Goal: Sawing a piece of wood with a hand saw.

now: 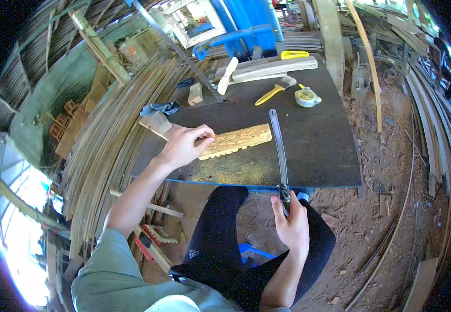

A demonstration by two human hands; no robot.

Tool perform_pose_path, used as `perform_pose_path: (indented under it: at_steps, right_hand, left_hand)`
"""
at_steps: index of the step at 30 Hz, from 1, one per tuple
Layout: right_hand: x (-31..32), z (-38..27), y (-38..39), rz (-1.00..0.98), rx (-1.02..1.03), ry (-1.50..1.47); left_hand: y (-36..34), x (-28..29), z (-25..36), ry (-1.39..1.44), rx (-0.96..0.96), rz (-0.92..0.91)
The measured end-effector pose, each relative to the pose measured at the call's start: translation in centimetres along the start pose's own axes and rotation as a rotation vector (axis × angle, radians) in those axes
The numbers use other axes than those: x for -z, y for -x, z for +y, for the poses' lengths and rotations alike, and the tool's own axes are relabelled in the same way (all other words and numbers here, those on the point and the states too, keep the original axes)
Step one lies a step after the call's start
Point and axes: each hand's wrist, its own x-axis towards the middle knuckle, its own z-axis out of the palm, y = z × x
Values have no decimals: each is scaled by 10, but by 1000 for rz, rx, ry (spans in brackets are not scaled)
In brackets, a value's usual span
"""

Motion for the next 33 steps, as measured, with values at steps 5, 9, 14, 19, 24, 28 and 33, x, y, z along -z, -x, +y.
perform_pose_path:
  at_steps: [5, 9, 14, 19, 24, 28, 33]
  right_hand:
    - [-5, -5, -3, -221, -233, -199]
    - [-18, 4, -10, -257, -197, -134]
    - [-28, 11, -12, -252, -223, -117]
    - [-32, 1, -5, -293, -251, -216]
    - [-37, 14, -3, -298, -202, -145]
    - [-32, 5, -5, -287, -180, -125]
    - [-20, -7, -14, -327, -230, -86]
  left_hand:
    - [28, -27, -12, -80, -67, 252]
    - [28, -35, -7, -204, -238, 354]
    - [31, -40, -3, -150, -253, 363]
    - [42, -37, 3, -82, -276, 372]
    - [58, -35, 25, -51, -212, 319]
    - [67, -44, 31, -159, -328, 321]
    - [65, -41, 31, -13, -160, 283]
